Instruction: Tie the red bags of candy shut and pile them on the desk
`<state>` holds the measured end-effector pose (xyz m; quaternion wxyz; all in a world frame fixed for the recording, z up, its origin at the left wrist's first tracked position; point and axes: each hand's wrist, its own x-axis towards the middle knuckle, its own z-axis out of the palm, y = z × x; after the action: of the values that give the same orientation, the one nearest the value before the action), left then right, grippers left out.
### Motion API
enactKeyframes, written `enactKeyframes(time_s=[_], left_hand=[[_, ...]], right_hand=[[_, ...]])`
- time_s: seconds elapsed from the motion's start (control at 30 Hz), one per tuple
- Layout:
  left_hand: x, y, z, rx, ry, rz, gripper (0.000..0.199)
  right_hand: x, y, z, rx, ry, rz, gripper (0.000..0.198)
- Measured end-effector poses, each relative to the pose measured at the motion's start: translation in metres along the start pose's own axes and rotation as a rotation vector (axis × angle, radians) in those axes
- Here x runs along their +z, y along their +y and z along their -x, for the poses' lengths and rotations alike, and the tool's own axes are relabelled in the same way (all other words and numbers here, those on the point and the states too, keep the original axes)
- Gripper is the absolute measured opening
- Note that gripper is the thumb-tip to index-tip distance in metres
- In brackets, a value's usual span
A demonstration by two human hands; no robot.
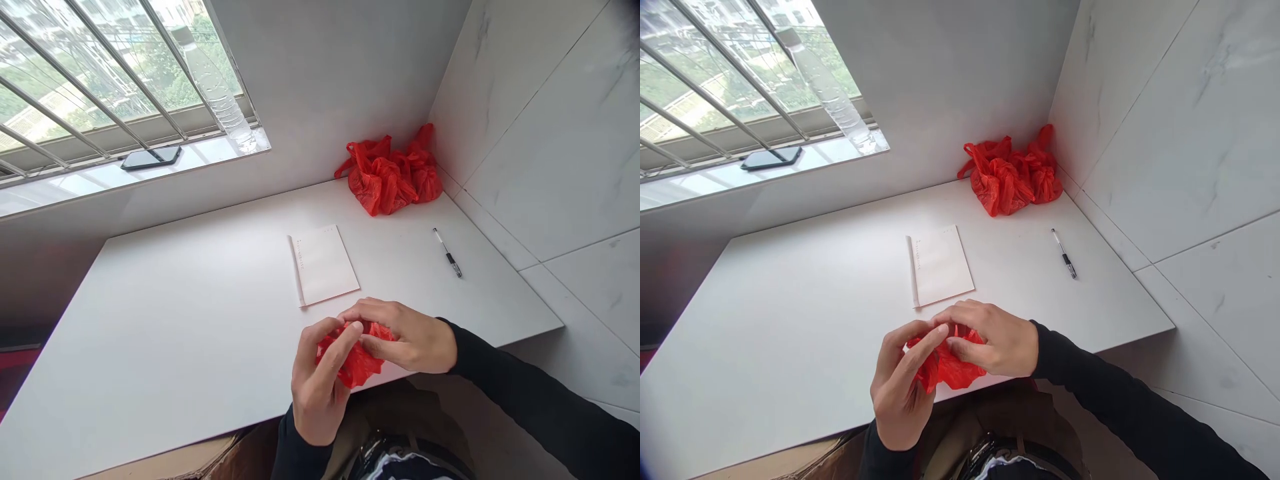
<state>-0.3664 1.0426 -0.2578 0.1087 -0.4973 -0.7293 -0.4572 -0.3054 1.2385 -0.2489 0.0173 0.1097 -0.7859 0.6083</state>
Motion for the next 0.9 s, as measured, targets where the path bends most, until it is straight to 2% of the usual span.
enactKeyframes(time_s=[0.1,0.3,0.5,0.6,0.73,0.77,0.83,0.9], left_hand=[[0.000,0.000,0.002,-0.037,-0.007,-0.036,0.067],[0.006,-0.001,0.004,-0.086,0.007,-0.059,0.072],[0.008,-0.001,0.009,-0.138,0.044,-0.053,0.066],[0.007,0.000,0.010,-0.216,0.054,0.012,0.060],[0.005,0.004,0.010,-0.353,0.063,0.101,0.050],[0.005,0.005,0.009,-0.360,0.051,0.114,0.052],[0.002,0.006,0.008,-0.332,0.024,0.123,0.058],[-0.004,0.006,0.006,-0.321,0.040,0.096,0.059]], right_hand=[[0.003,0.002,-0.002,-0.013,0.069,0.023,0.008],[0.004,-0.008,0.000,-0.008,0.198,-0.158,0.005],[0.003,-0.011,0.008,0.007,0.308,-0.041,0.002],[0.005,-0.005,0.014,0.055,0.344,-0.019,0.012],[0.014,-0.002,0.018,0.100,0.330,0.049,0.055],[0.017,-0.003,0.018,0.107,0.310,0.078,0.060],[0.019,-0.004,0.018,0.120,0.307,0.115,0.056],[0.016,-0.004,0.022,0.138,0.382,0.135,0.047]])
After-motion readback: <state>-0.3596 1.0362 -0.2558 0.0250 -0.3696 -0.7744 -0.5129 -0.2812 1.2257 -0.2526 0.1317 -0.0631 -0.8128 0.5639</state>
